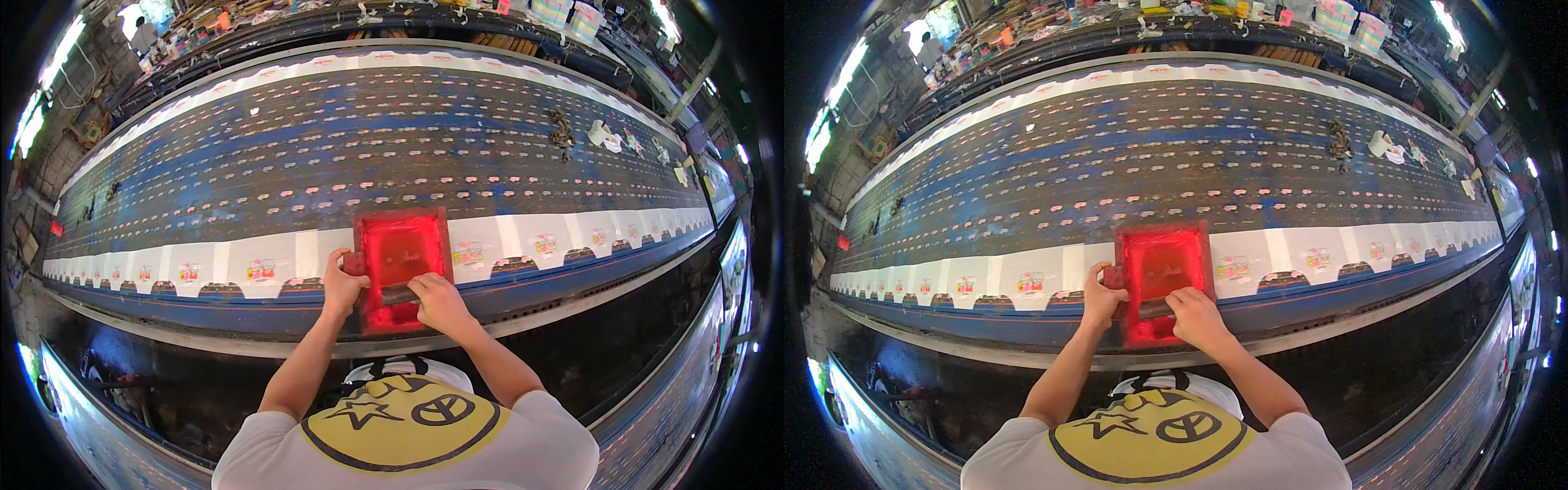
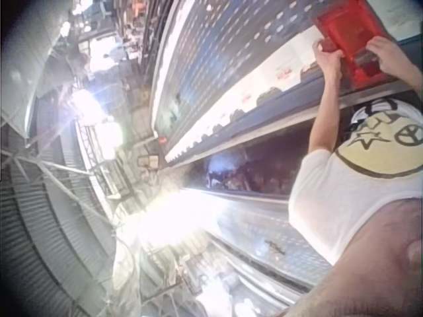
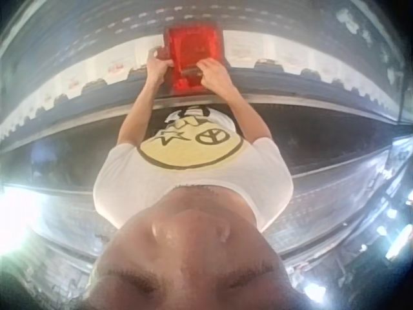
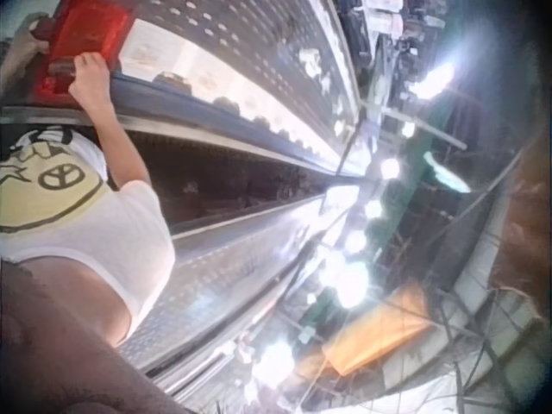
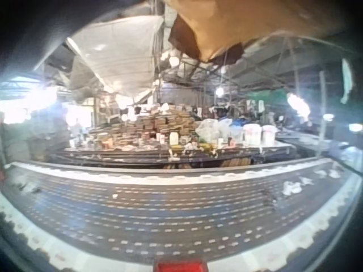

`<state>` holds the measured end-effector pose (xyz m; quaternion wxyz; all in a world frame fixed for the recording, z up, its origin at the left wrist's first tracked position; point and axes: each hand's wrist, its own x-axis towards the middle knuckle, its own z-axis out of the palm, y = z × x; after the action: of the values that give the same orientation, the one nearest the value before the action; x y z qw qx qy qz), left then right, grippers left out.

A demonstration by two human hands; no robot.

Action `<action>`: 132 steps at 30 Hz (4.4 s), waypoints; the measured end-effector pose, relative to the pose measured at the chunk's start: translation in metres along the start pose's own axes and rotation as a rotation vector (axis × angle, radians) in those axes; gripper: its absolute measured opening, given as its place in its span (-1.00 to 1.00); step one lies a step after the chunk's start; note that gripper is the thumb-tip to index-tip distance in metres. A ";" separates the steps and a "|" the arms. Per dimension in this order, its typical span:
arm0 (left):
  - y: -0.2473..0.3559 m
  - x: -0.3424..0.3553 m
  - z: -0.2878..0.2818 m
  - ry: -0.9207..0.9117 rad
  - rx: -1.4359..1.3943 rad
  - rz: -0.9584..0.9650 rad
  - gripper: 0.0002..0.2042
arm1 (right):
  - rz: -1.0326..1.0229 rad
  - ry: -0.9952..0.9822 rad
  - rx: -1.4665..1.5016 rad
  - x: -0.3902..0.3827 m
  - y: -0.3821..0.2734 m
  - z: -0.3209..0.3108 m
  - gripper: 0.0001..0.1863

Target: The person uses a squeegee to spread red ink across a screen printing frame placed over a long fabric roll on a table. The person repeatedly moves the squeegee back and forth to distribute the ink evenly across the screen surface.

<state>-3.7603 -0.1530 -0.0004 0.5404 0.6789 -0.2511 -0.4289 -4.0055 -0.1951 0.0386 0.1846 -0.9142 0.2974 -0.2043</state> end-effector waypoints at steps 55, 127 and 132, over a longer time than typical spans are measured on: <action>-0.019 -0.016 0.183 0.048 0.016 -0.040 -0.40 | 0.316 -0.038 -0.005 0.009 0.164 -0.065 -0.72; -0.009 -0.068 0.468 0.039 0.151 -0.065 -0.16 | -0.007 -0.101 0.060 -0.201 0.367 -0.236 -0.60; 0.002 -0.078 0.525 0.009 0.054 -0.034 -0.13 | -0.029 -0.004 -0.039 -0.219 0.402 -0.281 -0.67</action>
<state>-4.2478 -0.3625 0.0008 0.5156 0.6993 -0.2485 -0.4283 -4.4912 -0.4232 0.0346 0.1642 -0.9223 0.2877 -0.1991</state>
